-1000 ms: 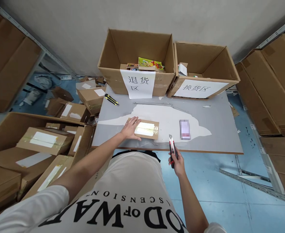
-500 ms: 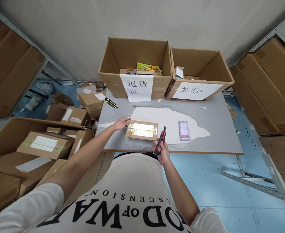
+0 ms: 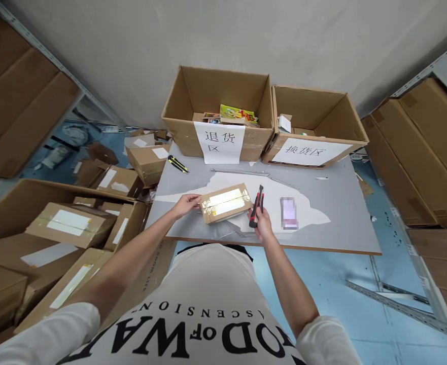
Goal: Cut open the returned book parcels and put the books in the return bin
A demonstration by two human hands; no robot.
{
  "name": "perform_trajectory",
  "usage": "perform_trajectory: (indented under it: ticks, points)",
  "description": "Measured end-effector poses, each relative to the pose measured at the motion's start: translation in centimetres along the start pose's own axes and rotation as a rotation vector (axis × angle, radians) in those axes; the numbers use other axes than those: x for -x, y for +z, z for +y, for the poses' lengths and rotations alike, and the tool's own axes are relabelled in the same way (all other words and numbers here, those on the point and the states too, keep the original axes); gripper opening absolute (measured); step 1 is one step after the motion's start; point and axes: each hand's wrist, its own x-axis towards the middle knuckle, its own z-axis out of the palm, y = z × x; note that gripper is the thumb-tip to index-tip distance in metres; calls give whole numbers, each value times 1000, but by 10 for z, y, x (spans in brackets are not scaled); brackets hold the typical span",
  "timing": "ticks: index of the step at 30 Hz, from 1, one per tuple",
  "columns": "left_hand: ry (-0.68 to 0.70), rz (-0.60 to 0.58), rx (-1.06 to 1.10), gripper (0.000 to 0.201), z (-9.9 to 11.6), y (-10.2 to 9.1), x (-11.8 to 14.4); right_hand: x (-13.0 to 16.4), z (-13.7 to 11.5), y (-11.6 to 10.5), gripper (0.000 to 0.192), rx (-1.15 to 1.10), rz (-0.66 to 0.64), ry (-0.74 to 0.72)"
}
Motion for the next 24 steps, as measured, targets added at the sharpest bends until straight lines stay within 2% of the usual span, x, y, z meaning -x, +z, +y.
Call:
perform_trajectory:
  ticks: [4,9,12,17,24]
  points:
    - [-6,35,126,55,-14,13,23,-45,-34,19,8,182,-52,-2]
    - [-38,170,325,50,-35,42,47,-84,-51,48,9,373,-156,-12]
    - [-68,217,382,48,-48,59,57,-99,-53,62,11,470,-198,-15]
    - [-116,202,373,44,-61,77,66,-112,-46,72,14,601,-233,-22]
    - [-155,181,253,42,-64,75,61,-111,-31,63,32,630,-223,-58]
